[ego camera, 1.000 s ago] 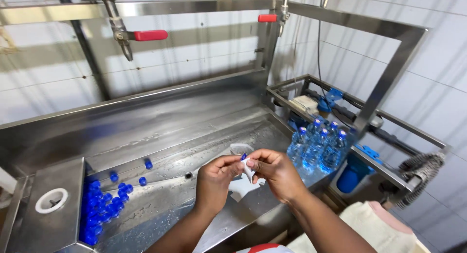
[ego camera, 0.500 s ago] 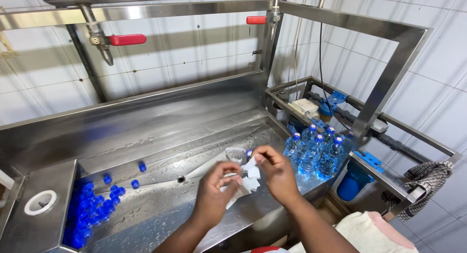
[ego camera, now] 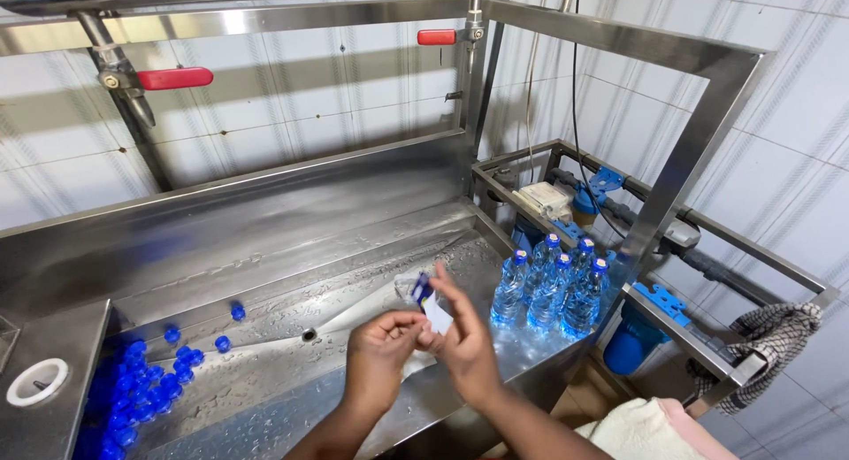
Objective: The person repeatedly picks up clear plastic water bottles from a stainless steel sink area, applies a blue and yellow label to each bottle, and then places the labeled bottles onto a nearby desk next to a laptop. The process is repeated for multiple bottles.
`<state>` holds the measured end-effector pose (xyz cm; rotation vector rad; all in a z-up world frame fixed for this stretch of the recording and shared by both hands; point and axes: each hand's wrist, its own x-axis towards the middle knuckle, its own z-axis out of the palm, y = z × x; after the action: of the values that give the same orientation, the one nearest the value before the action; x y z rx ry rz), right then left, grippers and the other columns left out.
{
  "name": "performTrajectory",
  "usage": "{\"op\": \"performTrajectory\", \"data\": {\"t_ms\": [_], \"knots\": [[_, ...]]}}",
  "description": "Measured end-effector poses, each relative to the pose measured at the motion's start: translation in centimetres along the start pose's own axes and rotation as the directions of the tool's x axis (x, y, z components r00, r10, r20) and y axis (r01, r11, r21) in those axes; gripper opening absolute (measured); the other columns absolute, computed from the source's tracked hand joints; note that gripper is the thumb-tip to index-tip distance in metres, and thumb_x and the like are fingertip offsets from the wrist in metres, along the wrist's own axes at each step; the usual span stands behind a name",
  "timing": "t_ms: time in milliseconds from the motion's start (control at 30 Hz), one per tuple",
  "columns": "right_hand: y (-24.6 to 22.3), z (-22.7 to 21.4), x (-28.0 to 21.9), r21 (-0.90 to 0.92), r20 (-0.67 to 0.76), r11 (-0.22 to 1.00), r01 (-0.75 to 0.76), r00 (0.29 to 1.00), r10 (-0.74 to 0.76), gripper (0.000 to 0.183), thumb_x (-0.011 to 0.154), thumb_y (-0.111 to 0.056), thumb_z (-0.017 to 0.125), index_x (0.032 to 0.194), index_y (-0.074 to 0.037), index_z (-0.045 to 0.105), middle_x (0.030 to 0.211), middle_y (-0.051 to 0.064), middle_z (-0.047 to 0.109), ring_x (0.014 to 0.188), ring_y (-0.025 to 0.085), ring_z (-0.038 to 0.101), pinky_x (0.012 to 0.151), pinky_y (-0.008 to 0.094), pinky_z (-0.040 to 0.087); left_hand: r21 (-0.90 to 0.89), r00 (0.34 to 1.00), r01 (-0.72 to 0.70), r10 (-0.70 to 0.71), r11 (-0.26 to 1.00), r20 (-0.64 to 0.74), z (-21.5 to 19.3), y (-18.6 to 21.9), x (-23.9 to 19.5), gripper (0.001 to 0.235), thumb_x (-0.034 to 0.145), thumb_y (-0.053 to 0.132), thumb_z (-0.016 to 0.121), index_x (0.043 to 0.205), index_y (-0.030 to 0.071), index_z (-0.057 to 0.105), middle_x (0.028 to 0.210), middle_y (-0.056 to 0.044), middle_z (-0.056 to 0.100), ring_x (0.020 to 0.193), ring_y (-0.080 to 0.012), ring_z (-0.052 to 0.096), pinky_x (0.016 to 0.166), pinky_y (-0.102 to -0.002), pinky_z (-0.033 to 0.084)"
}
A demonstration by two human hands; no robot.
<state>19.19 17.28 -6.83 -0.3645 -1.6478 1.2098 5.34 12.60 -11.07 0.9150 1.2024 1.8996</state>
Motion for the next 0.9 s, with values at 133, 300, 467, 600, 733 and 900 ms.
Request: {"op": "performTrajectory", "data": {"t_ms": [133,300,467,600,733,900], "knots": [[1.1,-0.3,-0.1,0.103,0.15,0.993,-0.049,0.988,0.033,0.067,0.106,-0.054,0.064,0.149,-0.003,0.066,0.146,0.013,0.075,0.136,0.024,0.071,0.116,0.037,0.054,0.313,0.995,-0.082,0.095,0.946,-0.027,1.2,1.4,-0.4,0.015,0.085,0.007,0.086,0.097,0.007,0.094,0.087,-0.006,0.094,0.076,-0.0109,0.084,0.074,-0.025,0.068],[7.0,-2.1,0.1,0.075,0.045,0.991,-0.108,0.993,0.105,0.044,0.113,-0.038,0.057,0.1,-0.002,0.079,0.097,0.005,0.078,0.097,0.016,0.072,0.085,0.033,0.056,0.532,1.0,0.026,-0.015,0.846,-0.025,2.1,3.0,-0.4,0.013,0.092,0.018,0.083,0.085,0.013,0.092,0.07,0.006,0.082,0.067,-0.0025,0.07,0.066,-0.024,0.055],[15.9,-3.6,0.6,0.102,-0.115,0.925,-0.366,0.919,0.376,0.045,0.111,-0.047,0.057,0.098,-0.007,0.074,0.067,0.004,0.066,0.054,0.014,0.059,0.051,0.03,0.045,0.454,0.995,0.074,-0.099,0.888,0.032,-0.7,-0.2,1.9,0.011,0.09,0.006,0.079,0.082,0.013,0.079,0.1,-0.001,0.08,0.093,-0.0157,0.073,0.086,-0.033,0.052],[27.4,-5.8,0.0,0.13,-0.154,0.764,-0.632,0.749,0.645,0.065,0.104,-0.053,0.065,0.142,0.0,0.073,0.053,0.011,0.07,0.038,0.016,0.058,0.038,0.029,0.038,0.218,0.989,0.035,-0.065,0.975,0.133,-2.2,0.3,3.4,0.017,0.088,0.005,0.075,0.076,0.016,0.069,0.152,-0.005,0.078,0.146,-0.0284,0.068,0.117,-0.05,0.048],[29.6,-6.8,-1.6,-0.203,-0.108,0.734,-0.648,0.76,0.641,0.065,0.104,-0.068,0.05,0.097,-0.008,0.076,0.063,0.006,0.075,0.046,0.013,0.063,0.049,0.026,0.047,0.004,0.993,0.044,-0.044,0.999,0.111,-2.2,-1.8,6.2,0.015,0.083,-0.003,0.07,0.077,0.01,0.068,0.14,-0.018,0.084,0.154,-0.0305,0.063,0.12,-0.046,0.044],[26.7,-7.1,-1.2,-0.675,-0.084,0.623,-0.396,0.88,0.468,0.075,0.109,-0.058,0.057,0.163,-0.006,0.048,0.164,0.02,0.052,0.156,0.039,0.043,0.126,0.052,0.039,0.008,0.956,0.181,-0.174,0.984,-0.237,-0.9,-4.0,8.1,0.007,0.09,0.002,0.077,0.084,0.005,0.074,0.125,-0.01,0.074,0.108,-0.0283,0.073,0.075,-0.04,0.059]]}}
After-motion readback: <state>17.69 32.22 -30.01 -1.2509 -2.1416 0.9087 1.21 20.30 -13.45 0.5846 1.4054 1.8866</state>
